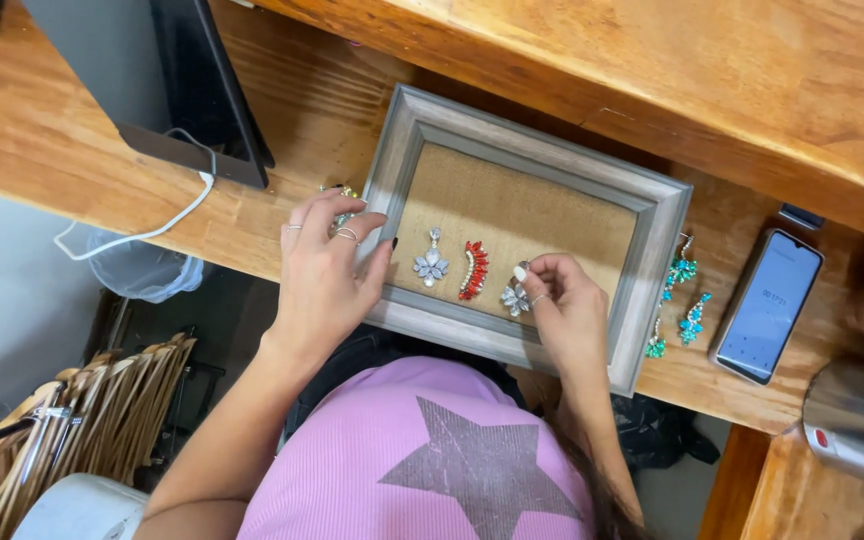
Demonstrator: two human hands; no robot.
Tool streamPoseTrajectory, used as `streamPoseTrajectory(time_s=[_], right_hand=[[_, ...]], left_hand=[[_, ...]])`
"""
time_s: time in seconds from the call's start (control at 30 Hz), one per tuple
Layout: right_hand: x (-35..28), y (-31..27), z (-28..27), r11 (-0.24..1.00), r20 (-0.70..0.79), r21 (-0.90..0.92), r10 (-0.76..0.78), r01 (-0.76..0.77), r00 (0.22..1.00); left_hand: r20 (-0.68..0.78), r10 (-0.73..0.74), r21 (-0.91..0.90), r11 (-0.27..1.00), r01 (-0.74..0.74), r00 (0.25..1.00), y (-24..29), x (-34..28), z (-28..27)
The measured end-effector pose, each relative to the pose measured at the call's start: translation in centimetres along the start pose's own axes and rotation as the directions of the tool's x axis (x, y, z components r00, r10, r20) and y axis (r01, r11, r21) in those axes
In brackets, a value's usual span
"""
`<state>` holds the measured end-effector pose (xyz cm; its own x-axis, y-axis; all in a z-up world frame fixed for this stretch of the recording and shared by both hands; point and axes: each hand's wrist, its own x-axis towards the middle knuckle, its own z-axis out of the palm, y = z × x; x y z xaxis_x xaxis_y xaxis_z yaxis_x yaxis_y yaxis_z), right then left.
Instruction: Arranging various colorful earrings inside a small picture frame for display
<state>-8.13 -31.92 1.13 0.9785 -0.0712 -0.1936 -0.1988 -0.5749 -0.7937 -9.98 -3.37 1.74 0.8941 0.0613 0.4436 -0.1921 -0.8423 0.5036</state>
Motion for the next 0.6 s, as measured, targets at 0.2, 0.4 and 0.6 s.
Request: streamPoseTrajectory(time_s=[0.2, 0.4, 0.6], right_hand=[[0.6, 0.2, 1.2, 0.946, -0.118, -0.306, -0.146, 0.104, 0.982], [-0.2, 1.0, 0.4, 0.933, -0.126, -0.344, -0.161, 0.109, 0.979], [-2.4, 0.7, -2.0, 0.942, -0.202, -0.277, -0.249, 0.188, 0.947]], left_hand=[[-0.034, -0.054, 0.049, 0.997, 0.055, 0.998, -1.3, -0.4, -0.8], [-0.008, -0.131, 0.118, 0.984, 0.131, 0.991, -3.3, -0.9, -0.1], [0.094, -0.214, 0.311, 0.934, 0.176, 0.972, -3.8, 1.2, 0.8]])
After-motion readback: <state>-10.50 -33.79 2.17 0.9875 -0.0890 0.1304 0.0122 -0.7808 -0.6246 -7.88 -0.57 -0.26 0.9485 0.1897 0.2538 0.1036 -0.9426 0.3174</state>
